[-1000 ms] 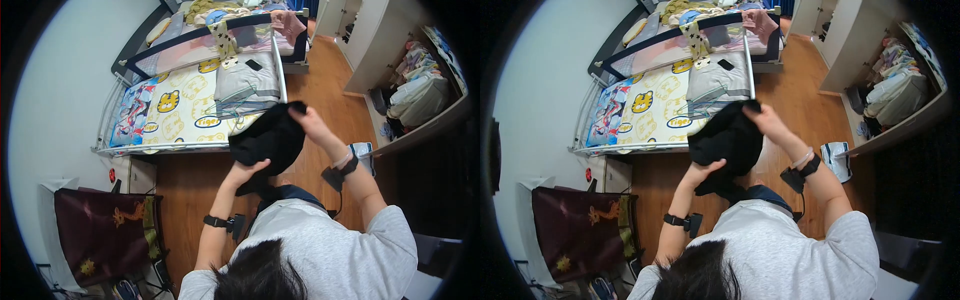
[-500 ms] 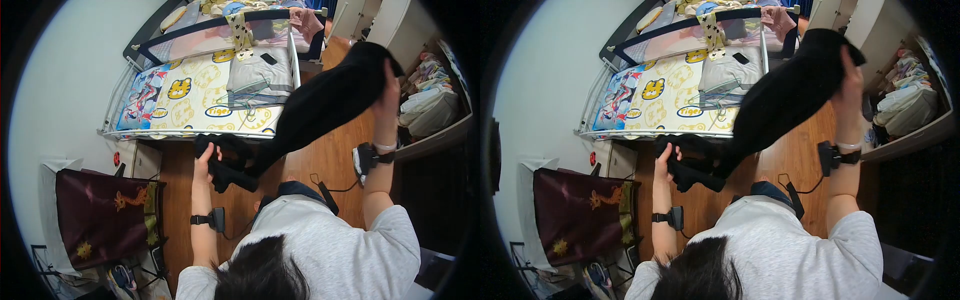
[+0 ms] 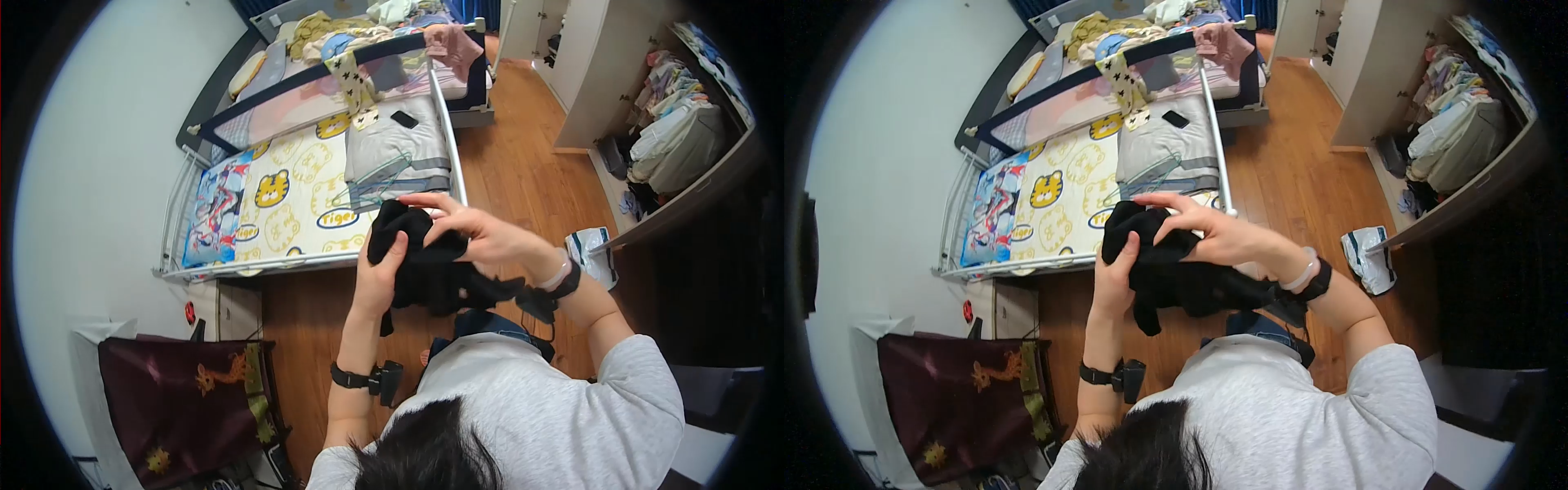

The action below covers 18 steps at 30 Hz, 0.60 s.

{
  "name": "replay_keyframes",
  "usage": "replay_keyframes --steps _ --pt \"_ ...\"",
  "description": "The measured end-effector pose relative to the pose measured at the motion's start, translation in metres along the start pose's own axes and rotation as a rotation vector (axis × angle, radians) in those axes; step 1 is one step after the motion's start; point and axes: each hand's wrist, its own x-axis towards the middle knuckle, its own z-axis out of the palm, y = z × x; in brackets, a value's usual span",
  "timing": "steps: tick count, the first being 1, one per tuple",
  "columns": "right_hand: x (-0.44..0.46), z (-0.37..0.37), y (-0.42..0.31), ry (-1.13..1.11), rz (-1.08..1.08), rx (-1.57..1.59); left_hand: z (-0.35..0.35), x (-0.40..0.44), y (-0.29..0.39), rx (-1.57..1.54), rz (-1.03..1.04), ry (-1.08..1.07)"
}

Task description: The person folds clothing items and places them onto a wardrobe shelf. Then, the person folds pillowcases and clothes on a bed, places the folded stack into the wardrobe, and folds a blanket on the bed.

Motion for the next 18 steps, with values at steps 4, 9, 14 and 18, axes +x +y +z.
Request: replay_keyframes --steps 4,9,14,18 --pt "-0.015 -0.004 0.011 0.095 0.142 0.184 0.018 0.010 -0.013 -0.076 -0.032 -0.052" --pt "-0.044 -0.026 0.011 -0.036 0.522 -0.200 0.029 0.018 -0.034 0.177 -0.044 -0.188" --pt "-0.067 -0.059 0.011 0.221 0.525 -0.082 0.068 0.035 -0.078 0.102 0.175 -0.231" --pt "-0.077 -0.106 -0.016 0.556 0.404 0.049 0.073 0.074 -0.144 0.434 -0.384 -0.715"
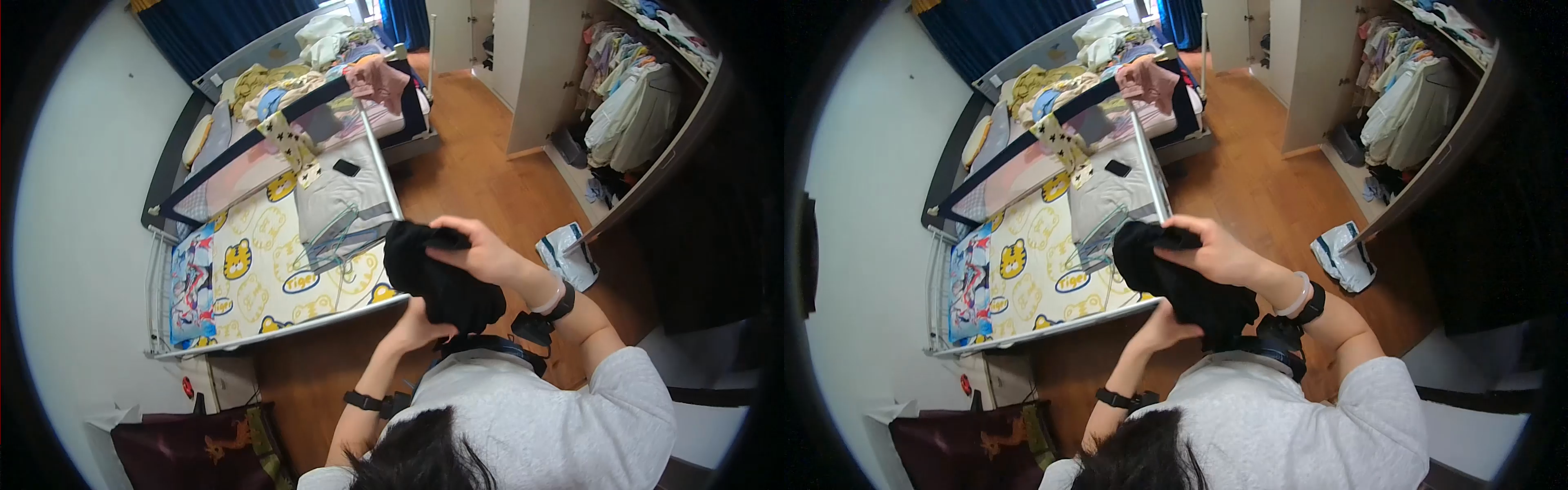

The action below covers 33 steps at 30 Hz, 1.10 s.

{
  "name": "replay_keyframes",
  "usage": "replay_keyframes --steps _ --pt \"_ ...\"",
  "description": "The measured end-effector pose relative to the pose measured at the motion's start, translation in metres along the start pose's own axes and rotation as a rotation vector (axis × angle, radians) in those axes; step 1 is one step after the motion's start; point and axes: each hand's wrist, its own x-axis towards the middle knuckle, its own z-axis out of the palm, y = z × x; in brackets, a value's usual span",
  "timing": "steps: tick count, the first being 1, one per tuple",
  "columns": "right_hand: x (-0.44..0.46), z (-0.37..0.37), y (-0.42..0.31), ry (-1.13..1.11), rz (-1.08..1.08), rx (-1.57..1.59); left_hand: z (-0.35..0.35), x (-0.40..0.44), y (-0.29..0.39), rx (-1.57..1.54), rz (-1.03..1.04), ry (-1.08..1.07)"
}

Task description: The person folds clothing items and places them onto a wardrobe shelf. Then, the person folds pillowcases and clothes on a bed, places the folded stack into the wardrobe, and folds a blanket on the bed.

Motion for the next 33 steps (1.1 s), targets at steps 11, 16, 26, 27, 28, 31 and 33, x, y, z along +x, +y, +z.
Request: replay_keyframes --steps 11,16,26,27,28,31,33 --pt "-0.025 -0.198 0.130 0.472 0.124 -1.055 0.060 0.133 -0.014 -0.384 -0.216 -0.154" --pt "-0.056 -0.217 0.216 -0.165 0.481 0.479 0.035 0.201 0.007 -0.801 -0.260 -0.058" --pt "0.038 -0.334 0.128 0.158 0.930 0.303 -0.039 0.424 -0.002 -0.983 -0.345 0.382" --pt "0.048 -0.345 0.176 0.116 0.795 0.285 -0.042 0.443 -0.004 -0.952 -0.353 0.374" --pt "0.053 -0.353 0.228 0.070 0.655 0.267 -0.043 0.462 -0.004 -0.951 -0.332 0.365" --pt "0.080 -0.399 0.246 0.313 0.941 0.011 -0.055 0.521 -0.005 -1.018 -0.338 0.311" --pt "0.085 -0.437 0.266 0.422 0.953 0.159 -0.072 0.555 -0.018 -0.866 -0.464 0.308"
